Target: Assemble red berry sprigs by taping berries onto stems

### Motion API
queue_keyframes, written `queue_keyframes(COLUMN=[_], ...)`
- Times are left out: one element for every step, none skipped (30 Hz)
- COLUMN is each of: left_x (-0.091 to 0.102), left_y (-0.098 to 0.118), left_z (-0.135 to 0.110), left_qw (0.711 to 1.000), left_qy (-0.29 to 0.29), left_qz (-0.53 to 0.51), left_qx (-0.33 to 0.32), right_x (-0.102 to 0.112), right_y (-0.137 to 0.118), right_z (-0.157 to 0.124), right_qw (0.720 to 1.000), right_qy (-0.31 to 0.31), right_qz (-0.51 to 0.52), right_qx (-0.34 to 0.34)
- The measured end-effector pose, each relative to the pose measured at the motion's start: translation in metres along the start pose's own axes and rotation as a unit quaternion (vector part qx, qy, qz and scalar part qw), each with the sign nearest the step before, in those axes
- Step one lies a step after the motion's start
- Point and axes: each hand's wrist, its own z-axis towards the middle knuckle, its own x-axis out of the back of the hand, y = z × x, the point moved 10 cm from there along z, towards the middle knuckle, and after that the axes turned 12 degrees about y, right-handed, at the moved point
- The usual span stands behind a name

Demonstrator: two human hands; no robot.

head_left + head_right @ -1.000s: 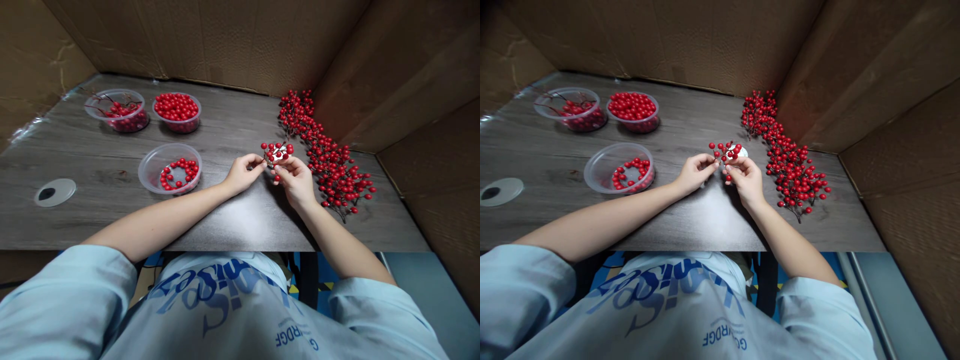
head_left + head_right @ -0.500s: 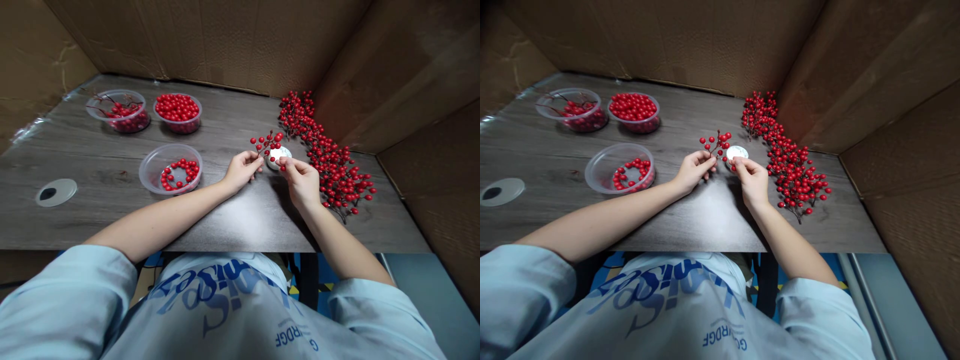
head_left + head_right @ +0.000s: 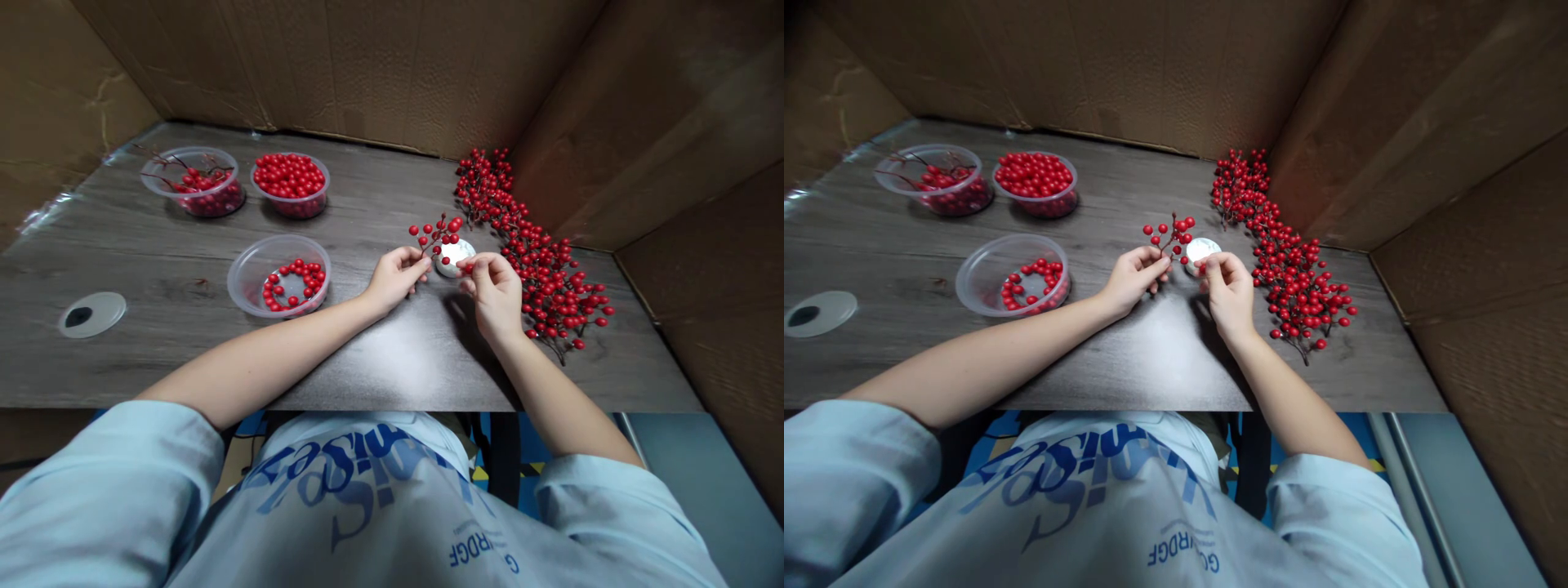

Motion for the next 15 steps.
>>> queue_keyframes(left_x=[0.0, 0.0, 0.0, -0.001, -0.002, -0.002, -0.003, -0.004, -0.004, -0.004, -0.004, -0.005, -0.005, -0.006, -0.007], left_y=[0.0, 0.0, 0.0, 0.0, 0.0, 0.001, 0.003, 0.005, 0.007, 0.009, 0.01, 0.011, 0.011, 0.011, 0.012], left_z=[0.0, 0.0, 0.0, 0.0, 0.0, 0.0, -0.001, -0.001, -0.002, -0.002, -0.003, -0.003, -0.004, -0.005, -0.005], left_qw=[1.0, 1.0, 1.0, 1.0, 1.0, 1.0, 0.999, 0.999, 0.998, 0.998, 0.997, 0.997, 0.997, 0.996, 0.995], left_qy=[0.0, 0.0, -0.003, -0.006, -0.01, -0.013, -0.016, -0.018, -0.018, -0.019, -0.02, -0.021, -0.023, -0.027, -0.03], left_qz=[0.001, 0.001, 0.002, 0.003, 0.005, 0.007, 0.009, 0.011, 0.013, 0.015, 0.017, 0.021, 0.026, 0.033, 0.042], left_qx=[-0.003, -0.005, -0.008, -0.012, -0.017, -0.025, -0.034, -0.044, -0.054, -0.061, -0.066, -0.069, -0.072, -0.076, -0.083], right_x=[0.0, 0.0, -0.001, -0.001, -0.001, -0.002, -0.003, -0.004, -0.004, -0.004, -0.004, -0.004, -0.003, -0.004, -0.004], right_y=[-0.004, -0.009, -0.014, -0.018, -0.023, -0.027, -0.03, -0.033, -0.036, -0.038, -0.04, -0.041, -0.042, -0.043, -0.044], right_z=[-0.001, -0.002, -0.004, -0.005, -0.007, -0.009, -0.01, -0.012, -0.014, -0.016, -0.017, -0.018, -0.019, -0.02, -0.02], right_qw=[1.0, 0.999, 0.997, 0.995, 0.991, 0.986, 0.98, 0.974, 0.967, 0.96, 0.953, 0.947, 0.941, 0.936, 0.931], right_qy=[-0.002, -0.004, -0.005, -0.005, -0.003, -0.001, 0.002, 0.005, 0.009, 0.014, 0.019, 0.024, 0.027, 0.028, 0.027], right_qz=[-0.012, -0.028, -0.046, -0.066, -0.088, -0.11, -0.13, -0.148, -0.164, -0.178, -0.19, -0.201, -0.211, -0.22, -0.227], right_qx=[0.017, 0.037, 0.058, 0.08, 0.103, 0.126, 0.149, 0.172, 0.194, 0.216, 0.235, 0.251, 0.263, 0.274, 0.284])
